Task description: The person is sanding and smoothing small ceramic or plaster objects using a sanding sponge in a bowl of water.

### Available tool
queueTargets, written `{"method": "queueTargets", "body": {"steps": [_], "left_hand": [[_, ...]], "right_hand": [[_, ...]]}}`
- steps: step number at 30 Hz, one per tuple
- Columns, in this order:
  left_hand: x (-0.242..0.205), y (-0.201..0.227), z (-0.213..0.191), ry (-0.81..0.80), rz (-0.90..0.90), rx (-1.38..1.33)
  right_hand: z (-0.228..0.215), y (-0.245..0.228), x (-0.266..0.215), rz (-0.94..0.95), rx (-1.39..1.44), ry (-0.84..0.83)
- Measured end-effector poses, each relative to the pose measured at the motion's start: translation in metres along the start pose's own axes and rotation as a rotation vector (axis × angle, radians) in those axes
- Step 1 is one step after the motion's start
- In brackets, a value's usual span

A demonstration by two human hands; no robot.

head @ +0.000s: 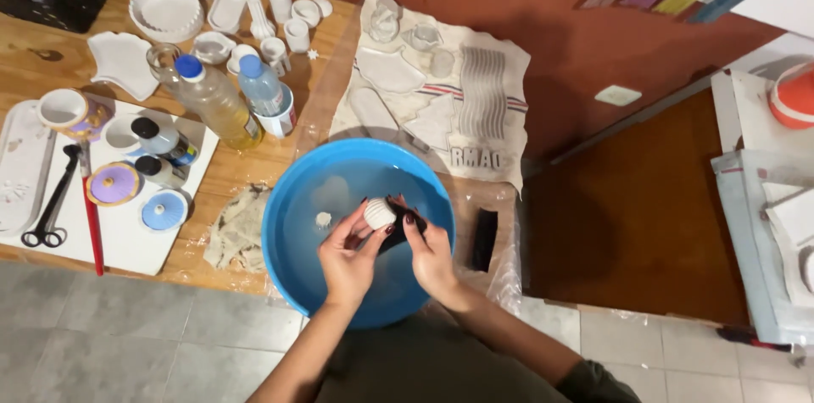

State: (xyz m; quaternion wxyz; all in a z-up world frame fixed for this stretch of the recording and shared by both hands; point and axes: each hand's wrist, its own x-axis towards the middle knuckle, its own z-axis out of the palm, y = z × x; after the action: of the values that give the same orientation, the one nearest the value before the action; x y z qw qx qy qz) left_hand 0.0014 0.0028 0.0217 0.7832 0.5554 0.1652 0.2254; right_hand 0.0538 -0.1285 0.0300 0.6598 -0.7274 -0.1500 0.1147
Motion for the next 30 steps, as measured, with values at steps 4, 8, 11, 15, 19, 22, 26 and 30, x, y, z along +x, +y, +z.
{"method": "queueTargets", "body": {"steps": [4,8,11,15,19,22,26,30], "left_hand": [[-0.002,0.028,0.004,0.022,0.144,0.249],[0.001,0.029,0.002,0.052,0.212,0.383],[0.002,0.030,0.002,0.067,0.233,0.426],[0.007,0.026,-0.001,0.075,0.324,0.515],[0.003,0.026,-0.001,0.058,0.384,0.606],[0.005,0.026,0.002,0.060,0.399,0.583],[0.005,0.025,0.000,0.052,0.390,0.568],[0.001,0.024,0.000,0.054,0.340,0.607]], "right_hand": [[0.008,0.004,0.002,0.117,0.130,0.016],[0.011,0.006,-0.007,0.102,0.156,0.077],[0.009,0.011,-0.002,0.151,0.111,0.099],[0.010,0.009,0.000,0.006,-0.014,0.062],[0.010,0.018,0.009,0.096,0.067,0.067],[0.009,0.005,0.002,0.051,-0.026,0.068],[0.010,0.013,0.005,0.089,0.024,0.070],[0.010,0.006,-0.001,0.109,0.024,0.091]]}}
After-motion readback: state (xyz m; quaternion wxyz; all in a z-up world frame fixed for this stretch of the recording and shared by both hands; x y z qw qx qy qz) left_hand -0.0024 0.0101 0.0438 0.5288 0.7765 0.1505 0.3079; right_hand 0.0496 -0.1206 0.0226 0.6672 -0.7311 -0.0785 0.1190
